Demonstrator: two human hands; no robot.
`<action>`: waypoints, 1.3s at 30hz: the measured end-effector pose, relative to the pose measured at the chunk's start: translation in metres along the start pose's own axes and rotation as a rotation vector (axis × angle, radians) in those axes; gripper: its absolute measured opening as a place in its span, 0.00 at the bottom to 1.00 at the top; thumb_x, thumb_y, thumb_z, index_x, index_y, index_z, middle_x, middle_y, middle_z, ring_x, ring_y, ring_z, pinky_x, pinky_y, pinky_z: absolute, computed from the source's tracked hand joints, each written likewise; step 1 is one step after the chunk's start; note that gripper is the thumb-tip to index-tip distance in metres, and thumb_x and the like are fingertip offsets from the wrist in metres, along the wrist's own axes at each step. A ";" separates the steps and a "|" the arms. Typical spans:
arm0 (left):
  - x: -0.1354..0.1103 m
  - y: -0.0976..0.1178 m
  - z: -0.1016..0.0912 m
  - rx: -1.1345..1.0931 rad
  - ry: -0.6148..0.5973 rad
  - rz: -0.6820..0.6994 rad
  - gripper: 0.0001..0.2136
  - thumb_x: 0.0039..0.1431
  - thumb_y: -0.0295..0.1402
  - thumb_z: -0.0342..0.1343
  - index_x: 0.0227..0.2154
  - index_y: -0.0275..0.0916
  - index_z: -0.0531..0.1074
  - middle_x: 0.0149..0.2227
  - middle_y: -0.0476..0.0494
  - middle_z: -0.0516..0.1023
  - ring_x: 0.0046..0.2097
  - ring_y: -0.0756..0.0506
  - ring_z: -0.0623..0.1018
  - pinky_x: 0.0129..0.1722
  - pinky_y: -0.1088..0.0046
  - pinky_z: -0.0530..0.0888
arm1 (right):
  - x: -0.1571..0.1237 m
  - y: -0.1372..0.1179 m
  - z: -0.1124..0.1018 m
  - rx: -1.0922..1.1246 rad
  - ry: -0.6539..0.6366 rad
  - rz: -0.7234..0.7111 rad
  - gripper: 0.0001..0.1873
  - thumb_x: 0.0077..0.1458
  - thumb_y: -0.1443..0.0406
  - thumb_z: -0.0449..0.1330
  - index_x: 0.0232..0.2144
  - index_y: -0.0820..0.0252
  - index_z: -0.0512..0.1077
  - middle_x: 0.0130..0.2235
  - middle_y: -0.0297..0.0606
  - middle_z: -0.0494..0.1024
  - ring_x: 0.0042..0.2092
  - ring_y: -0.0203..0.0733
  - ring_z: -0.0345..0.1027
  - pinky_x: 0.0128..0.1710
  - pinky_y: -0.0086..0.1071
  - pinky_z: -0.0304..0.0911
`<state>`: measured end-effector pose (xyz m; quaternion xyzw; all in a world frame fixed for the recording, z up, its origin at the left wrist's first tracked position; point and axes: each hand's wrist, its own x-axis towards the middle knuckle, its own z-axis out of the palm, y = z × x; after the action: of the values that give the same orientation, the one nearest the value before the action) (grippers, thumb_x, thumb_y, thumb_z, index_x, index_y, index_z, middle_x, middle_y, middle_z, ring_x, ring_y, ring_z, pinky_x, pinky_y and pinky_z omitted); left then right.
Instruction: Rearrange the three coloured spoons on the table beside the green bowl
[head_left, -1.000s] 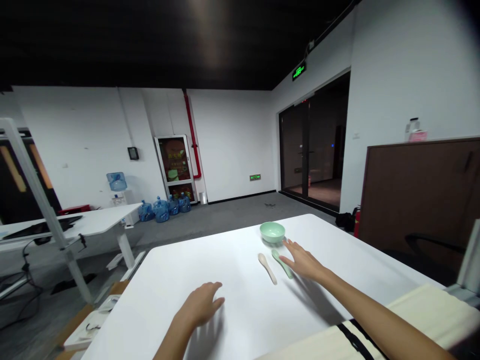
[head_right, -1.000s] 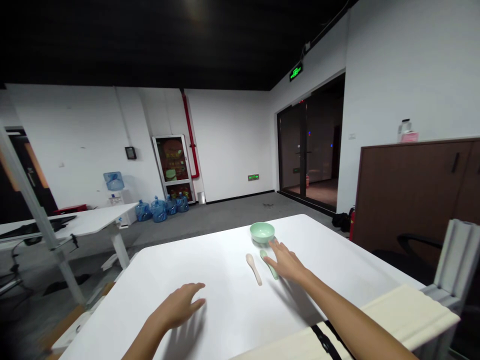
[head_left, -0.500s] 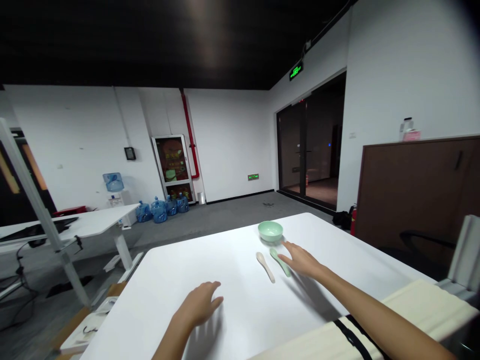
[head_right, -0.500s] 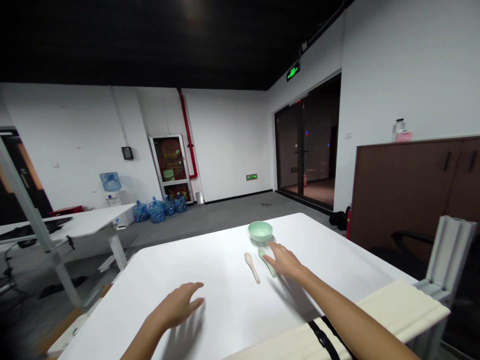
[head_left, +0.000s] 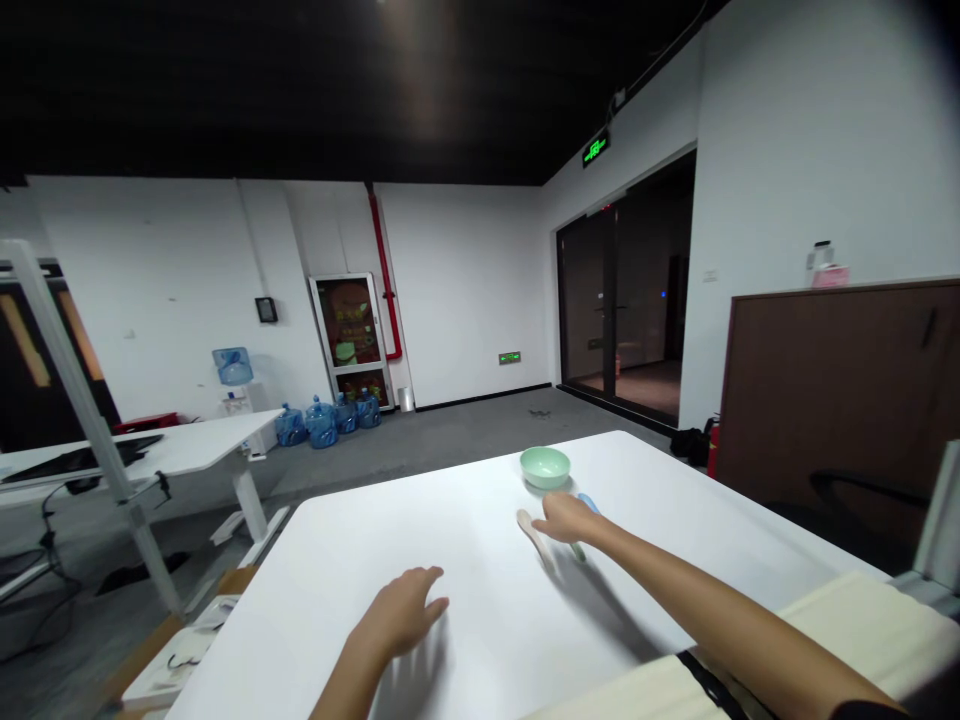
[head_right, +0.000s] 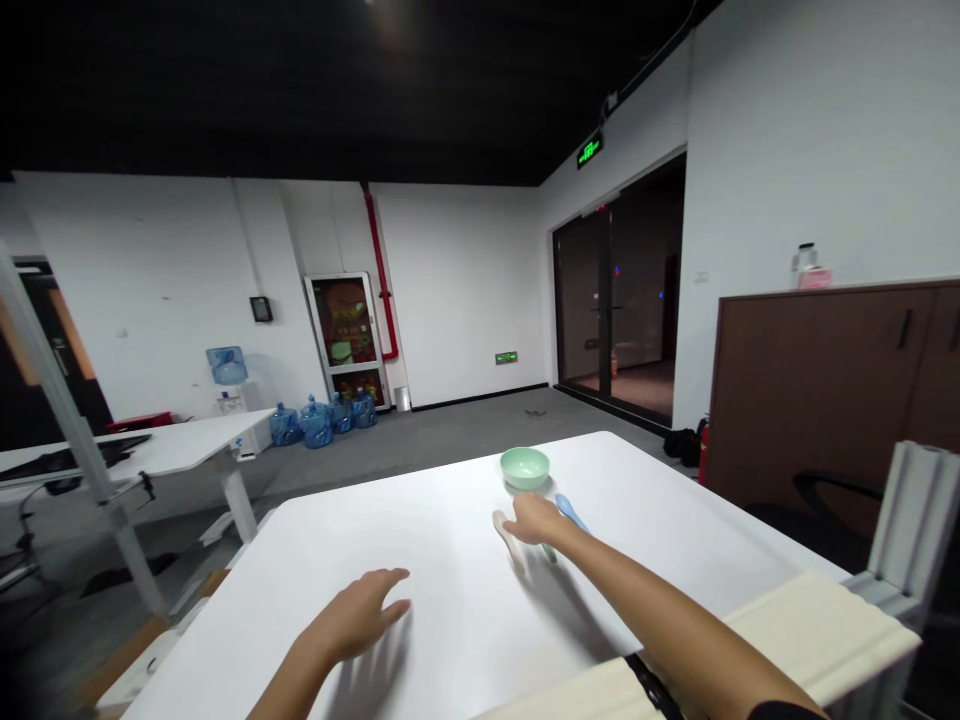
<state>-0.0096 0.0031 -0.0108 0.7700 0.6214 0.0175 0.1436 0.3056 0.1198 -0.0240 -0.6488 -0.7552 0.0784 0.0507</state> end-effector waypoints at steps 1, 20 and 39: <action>0.000 0.000 0.000 0.000 0.000 -0.001 0.27 0.59 0.48 0.44 0.60 0.44 0.62 0.59 0.41 0.69 0.58 0.38 0.70 0.56 0.61 0.65 | 0.001 -0.003 0.006 -0.009 -0.019 0.003 0.21 0.54 0.50 0.55 0.31 0.63 0.75 0.36 0.47 0.79 0.39 0.49 0.73 0.36 0.33 0.62; 0.001 0.003 -0.001 0.010 -0.011 -0.020 0.27 0.60 0.48 0.44 0.60 0.43 0.62 0.60 0.41 0.68 0.59 0.38 0.69 0.57 0.61 0.64 | 0.009 -0.002 0.041 0.088 -0.011 0.035 0.15 0.55 0.58 0.56 0.37 0.65 0.75 0.42 0.50 0.78 0.41 0.48 0.73 0.35 0.32 0.61; 0.008 -0.001 0.002 0.000 -0.012 -0.046 0.27 0.60 0.48 0.44 0.60 0.44 0.62 0.59 0.42 0.69 0.58 0.38 0.69 0.57 0.60 0.65 | 0.095 0.068 -0.006 0.102 0.278 0.321 0.16 0.56 0.59 0.54 0.40 0.63 0.74 0.44 0.51 0.77 0.44 0.51 0.73 0.37 0.34 0.63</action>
<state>-0.0083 0.0105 -0.0142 0.7555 0.6381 0.0097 0.1479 0.3588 0.2237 -0.0327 -0.7620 -0.6228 0.0332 0.1740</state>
